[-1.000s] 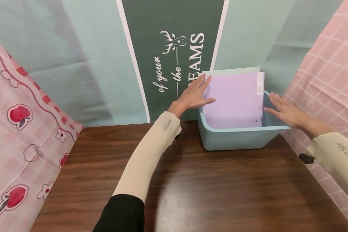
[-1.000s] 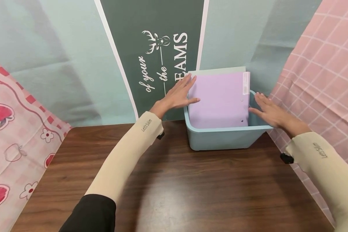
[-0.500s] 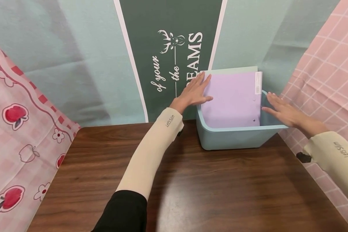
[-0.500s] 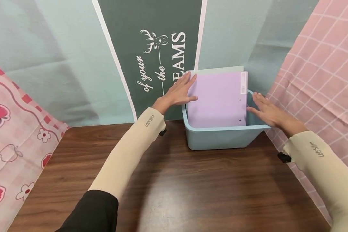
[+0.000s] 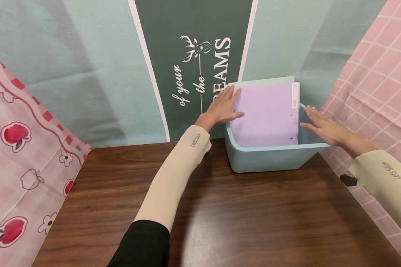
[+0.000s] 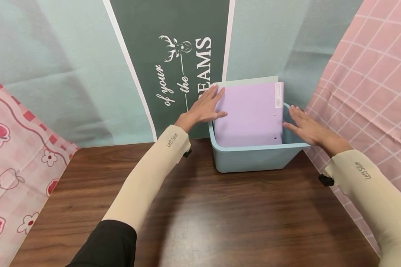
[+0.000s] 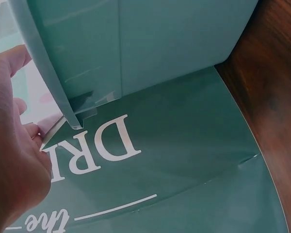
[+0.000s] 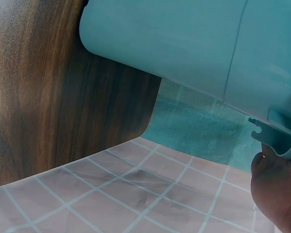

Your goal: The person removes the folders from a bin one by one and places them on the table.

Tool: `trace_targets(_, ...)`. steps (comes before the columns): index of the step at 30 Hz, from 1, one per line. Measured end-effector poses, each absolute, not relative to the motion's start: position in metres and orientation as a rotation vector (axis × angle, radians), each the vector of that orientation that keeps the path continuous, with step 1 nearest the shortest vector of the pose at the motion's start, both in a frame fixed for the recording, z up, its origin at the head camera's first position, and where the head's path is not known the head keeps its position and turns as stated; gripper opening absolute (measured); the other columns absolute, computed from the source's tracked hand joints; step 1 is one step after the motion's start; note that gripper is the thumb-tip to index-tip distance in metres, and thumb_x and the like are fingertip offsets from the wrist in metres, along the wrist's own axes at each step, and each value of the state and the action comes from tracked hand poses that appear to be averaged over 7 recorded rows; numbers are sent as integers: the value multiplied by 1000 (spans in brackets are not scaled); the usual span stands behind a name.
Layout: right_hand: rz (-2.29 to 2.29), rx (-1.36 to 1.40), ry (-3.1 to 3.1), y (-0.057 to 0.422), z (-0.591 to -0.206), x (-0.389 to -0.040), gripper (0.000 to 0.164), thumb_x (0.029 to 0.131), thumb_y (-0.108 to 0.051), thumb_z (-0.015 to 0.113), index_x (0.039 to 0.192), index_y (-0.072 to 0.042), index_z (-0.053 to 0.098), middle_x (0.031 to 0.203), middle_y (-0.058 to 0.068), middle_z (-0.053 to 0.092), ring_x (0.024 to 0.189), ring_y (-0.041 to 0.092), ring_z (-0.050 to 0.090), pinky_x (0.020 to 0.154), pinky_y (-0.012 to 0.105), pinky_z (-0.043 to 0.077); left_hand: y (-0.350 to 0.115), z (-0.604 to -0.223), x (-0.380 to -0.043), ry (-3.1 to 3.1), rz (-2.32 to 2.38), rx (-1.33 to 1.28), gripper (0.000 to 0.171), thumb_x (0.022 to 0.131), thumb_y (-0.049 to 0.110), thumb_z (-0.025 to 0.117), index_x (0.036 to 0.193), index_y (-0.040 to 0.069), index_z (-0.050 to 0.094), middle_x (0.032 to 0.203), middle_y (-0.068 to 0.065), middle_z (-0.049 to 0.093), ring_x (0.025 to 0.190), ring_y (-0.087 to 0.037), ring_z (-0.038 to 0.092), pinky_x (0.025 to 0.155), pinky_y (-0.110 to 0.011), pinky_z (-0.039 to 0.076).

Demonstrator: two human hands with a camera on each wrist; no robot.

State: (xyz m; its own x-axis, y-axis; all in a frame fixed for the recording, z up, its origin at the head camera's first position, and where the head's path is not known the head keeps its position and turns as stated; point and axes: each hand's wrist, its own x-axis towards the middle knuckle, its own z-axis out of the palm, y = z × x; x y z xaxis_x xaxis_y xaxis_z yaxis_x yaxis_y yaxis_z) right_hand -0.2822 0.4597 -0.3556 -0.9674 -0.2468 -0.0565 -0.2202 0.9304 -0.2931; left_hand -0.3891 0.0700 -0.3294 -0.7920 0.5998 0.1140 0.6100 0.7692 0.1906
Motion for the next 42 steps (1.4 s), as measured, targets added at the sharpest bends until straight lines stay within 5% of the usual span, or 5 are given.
trace_targets(13, -442, -384, 2999, 464, -357, -288, 79, 115, -45, 30, 165, 5, -6, 172, 29, -13, 159, 49, -10, 127, 67, -3, 71, -328, -387, -2835, -534, -964, 91, 101, 56, 59, 172, 26, 11, 176, -7, 13, 162, -23, 12, 130, -41, 22)
trace_targets(23, -452, -408, 3001, 471, -358, -292, 78, 115, -43, 31, 165, 5, -5, 172, 28, -14, 159, 48, -11, 128, 65, -4, 73, -331, -386, -2715, -777, -1016, 79, 98, 41, 72, 166, 18, 38, 172, -11, 21, 158, -26, 20, 127, -38, 27)
trace_targets(33, -451, -412, 3001, 471, -358, -295, 79, 115, -45, 32, 165, 5, -4, 172, 29, -12, 159, 48, -10, 127, 67, -2, 74, -337, -388, -2473, -1072, -1042, 77, 89, 15, 83, 157, 2, 49, 159, -17, 39, 146, -26, 42, 119, -18, 31)
trace_targets(42, -461, -433, 2994, 469, -360, -298, 79, 115, -45, 31, 166, 4, -5, 172, 27, -13, 159, 48, -11, 127, 68, -3, 74, -344, -383, -2446, -1231, -999, 67, 86, 9, 85, 149, 9, 62, 157, -16, 46, 140, -26, 48, 112, -24, 40)
